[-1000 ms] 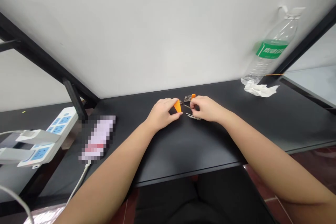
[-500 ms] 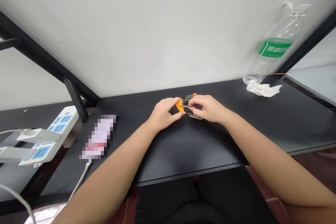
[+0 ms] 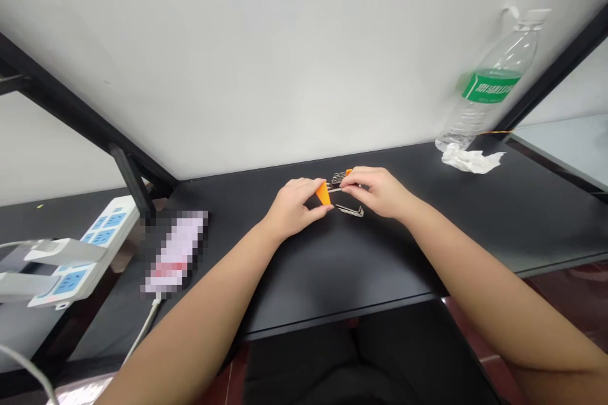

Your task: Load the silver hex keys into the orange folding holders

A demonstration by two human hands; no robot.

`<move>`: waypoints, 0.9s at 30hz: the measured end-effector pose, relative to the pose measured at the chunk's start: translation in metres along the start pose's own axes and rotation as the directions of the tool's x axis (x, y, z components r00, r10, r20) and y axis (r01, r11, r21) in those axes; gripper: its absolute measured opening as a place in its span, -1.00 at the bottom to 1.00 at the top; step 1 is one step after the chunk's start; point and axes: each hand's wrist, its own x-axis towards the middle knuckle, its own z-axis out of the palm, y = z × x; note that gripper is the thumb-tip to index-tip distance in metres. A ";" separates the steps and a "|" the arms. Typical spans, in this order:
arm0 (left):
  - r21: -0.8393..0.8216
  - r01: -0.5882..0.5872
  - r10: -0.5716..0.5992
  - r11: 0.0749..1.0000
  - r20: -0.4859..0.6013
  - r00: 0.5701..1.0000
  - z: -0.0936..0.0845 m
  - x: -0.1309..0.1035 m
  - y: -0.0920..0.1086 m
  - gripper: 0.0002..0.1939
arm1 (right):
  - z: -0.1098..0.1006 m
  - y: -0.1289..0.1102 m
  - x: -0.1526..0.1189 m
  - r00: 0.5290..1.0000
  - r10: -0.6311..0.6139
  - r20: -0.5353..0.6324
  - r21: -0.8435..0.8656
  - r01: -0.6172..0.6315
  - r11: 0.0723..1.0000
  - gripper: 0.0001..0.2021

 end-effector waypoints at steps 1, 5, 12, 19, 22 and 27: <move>0.003 -0.010 0.010 1.000 0.001 1.000 0.000 0.000 0.002 -0.53 | 0.003 -0.001 0.000 0.999 0.002 -0.050 0.023 -0.001 1.000 -0.85; -0.013 0.045 -0.046 0.999 -0.063 0.997 0.004 0.001 0.011 -0.55 | 0.024 -0.010 0.003 0.978 0.003 -0.209 0.033 0.004 0.999 -0.83; -0.067 0.166 -0.174 0.984 -0.142 0.975 0.001 0.003 0.009 -0.58 | 0.040 -0.012 0.004 0.947 0.095 -0.306 0.081 -0.073 0.994 -0.79; -0.041 0.171 -0.174 0.984 -0.095 0.980 0.002 0.000 0.008 -0.55 | 0.036 -0.010 0.001 0.978 0.019 -0.207 -0.015 -0.023 1.000 -0.84; -0.027 0.163 -0.164 0.986 -0.083 0.983 0.003 0.000 0.008 -0.55 | 0.033 -0.008 0.001 0.978 0.058 -0.201 -0.081 -0.075 0.994 -0.86; -0.002 0.183 -0.182 0.983 -0.082 0.980 0.002 0.000 0.004 -0.53 | 0.007 0.005 -0.003 0.962 0.206 0.179 -0.284 -0.150 0.947 -0.90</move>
